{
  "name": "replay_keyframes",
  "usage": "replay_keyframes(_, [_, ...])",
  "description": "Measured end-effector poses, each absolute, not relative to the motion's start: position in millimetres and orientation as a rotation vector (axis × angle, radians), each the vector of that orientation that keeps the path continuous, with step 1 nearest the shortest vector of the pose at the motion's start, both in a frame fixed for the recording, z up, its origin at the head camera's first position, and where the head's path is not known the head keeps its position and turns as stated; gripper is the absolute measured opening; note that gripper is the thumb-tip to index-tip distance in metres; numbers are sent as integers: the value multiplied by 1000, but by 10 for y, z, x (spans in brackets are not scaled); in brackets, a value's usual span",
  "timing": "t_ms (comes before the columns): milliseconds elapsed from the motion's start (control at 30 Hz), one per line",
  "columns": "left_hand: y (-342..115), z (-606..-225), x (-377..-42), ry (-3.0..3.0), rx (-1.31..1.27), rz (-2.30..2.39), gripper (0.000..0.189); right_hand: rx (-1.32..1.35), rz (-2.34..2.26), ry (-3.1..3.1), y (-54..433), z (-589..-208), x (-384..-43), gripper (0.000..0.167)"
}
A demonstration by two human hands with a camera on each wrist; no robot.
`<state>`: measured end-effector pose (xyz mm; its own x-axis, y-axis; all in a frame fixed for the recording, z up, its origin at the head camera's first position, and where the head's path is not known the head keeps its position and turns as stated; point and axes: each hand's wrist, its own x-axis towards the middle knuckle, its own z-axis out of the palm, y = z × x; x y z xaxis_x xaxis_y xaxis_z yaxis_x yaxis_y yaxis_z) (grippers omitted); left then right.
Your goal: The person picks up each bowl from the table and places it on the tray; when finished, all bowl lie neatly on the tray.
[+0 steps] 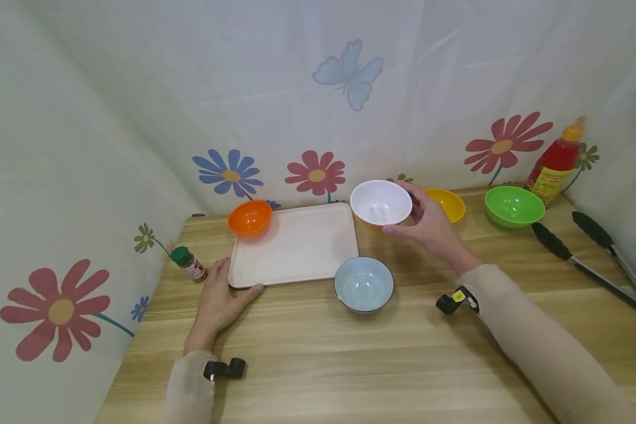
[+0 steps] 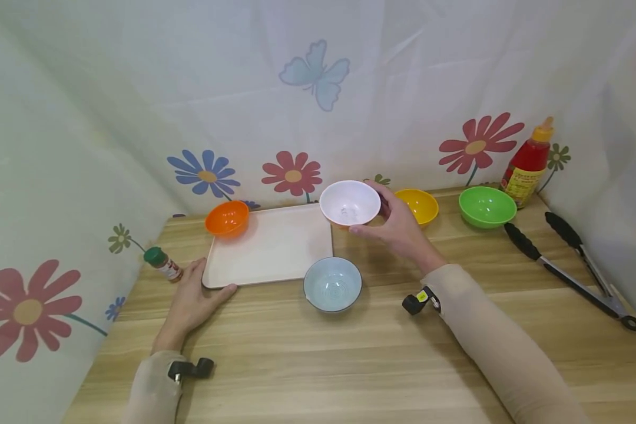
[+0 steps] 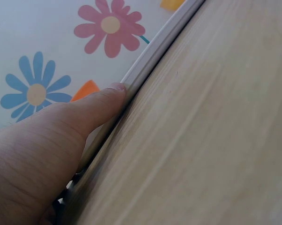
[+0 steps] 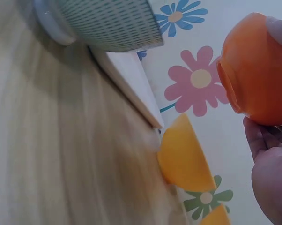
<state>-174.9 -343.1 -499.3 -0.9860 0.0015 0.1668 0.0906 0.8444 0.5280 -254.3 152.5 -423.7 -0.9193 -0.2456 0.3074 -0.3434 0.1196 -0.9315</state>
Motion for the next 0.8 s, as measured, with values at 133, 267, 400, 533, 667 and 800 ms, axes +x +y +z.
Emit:
replay_keyframes(133, [-3444, -4984, -1746, -2872, -58, -832, 111, 629, 1915, -2297, 1426, -4137, -2637, 93])
replay_keyframes(267, [-3459, -4983, -1739, -2888, -50, -828, 113, 666, 1925, -2283, 1307, -4056, -2714, 91])
replay_keyframes(400, [-3467, -4996, -1737, -2886, -57, -822, 112, 693, 1938, -2263, 1186, -3995, -2774, 90])
replay_keyframes(533, [-3464, -5006, -1743, -2877, -62, -815, 111, 730, 1946, -2237, 1071, -3941, -2828, 88])
replay_keyframes(667, [-3452, -4998, -1750, -2874, -63, -811, 110, 778, 1978, -2195, 951, -3893, -2880, 88])
replay_keyframes(800, [-3447, -4991, -1751, -2886, -59, -808, 111, 809, 2011, -2150, 840, -3872, -2930, 88])
